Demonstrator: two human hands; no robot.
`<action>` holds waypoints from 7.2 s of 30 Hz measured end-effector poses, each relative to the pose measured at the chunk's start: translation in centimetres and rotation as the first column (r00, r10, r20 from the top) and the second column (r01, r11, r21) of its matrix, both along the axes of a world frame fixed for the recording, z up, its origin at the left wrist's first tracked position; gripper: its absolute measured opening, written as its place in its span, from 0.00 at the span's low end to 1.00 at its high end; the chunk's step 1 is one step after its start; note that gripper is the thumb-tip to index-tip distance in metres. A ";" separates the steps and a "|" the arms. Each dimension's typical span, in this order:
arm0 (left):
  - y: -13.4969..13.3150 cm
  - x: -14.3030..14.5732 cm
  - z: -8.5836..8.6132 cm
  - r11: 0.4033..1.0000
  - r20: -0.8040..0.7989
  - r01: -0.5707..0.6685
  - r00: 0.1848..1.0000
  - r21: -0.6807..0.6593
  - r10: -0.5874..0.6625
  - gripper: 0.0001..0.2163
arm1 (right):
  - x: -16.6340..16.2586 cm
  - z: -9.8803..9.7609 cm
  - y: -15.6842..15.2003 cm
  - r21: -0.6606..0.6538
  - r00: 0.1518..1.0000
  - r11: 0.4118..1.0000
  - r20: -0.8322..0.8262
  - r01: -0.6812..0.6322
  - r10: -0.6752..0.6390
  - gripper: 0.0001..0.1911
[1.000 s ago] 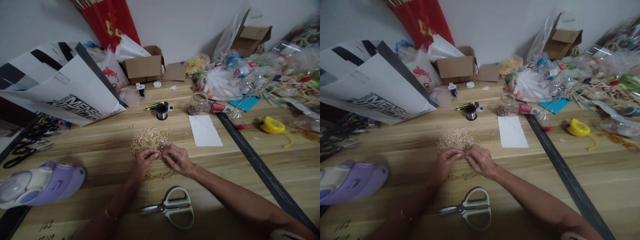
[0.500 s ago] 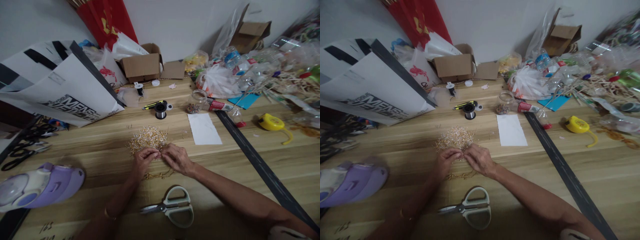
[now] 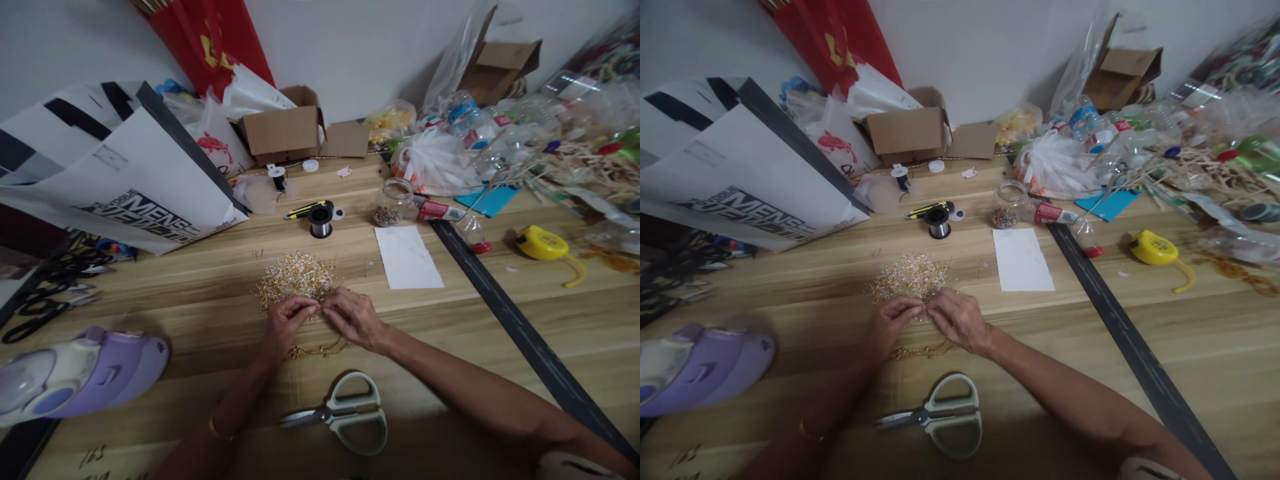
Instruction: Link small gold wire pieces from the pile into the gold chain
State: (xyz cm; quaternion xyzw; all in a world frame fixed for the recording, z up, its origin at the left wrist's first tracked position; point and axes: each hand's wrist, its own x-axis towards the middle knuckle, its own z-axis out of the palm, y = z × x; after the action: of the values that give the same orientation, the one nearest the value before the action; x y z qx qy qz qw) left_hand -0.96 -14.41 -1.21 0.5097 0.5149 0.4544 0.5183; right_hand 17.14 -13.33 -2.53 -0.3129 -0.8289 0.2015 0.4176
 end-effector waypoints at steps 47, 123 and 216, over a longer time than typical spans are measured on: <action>-0.3 -0.2 -0.8 0.994 -0.153 0.036 0.988 0.106 -0.020 0.04 | -0.1 0.0 -0.1 0.017 0.999 1.000 0.043 -0.001 0.001 0.05; -0.6 0.2 -0.9 0.991 -0.264 0.033 0.965 0.127 0.002 0.05 | -0.2 0.0 0.2 -0.088 0.998 0.996 0.044 -0.034 0.038 0.06; -0.5 0.2 -0.1 0.994 -0.077 0.104 0.992 0.033 -0.101 0.08 | -0.3 0.3 0.0 -0.073 0.996 0.994 -0.028 -0.082 0.081 0.05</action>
State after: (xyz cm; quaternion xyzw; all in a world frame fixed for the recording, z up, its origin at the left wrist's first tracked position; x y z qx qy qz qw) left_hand -0.80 -14.89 -1.31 0.5615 0.4988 0.4172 0.5118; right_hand 16.87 -13.37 -2.28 -0.2915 -0.8277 0.2529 0.4075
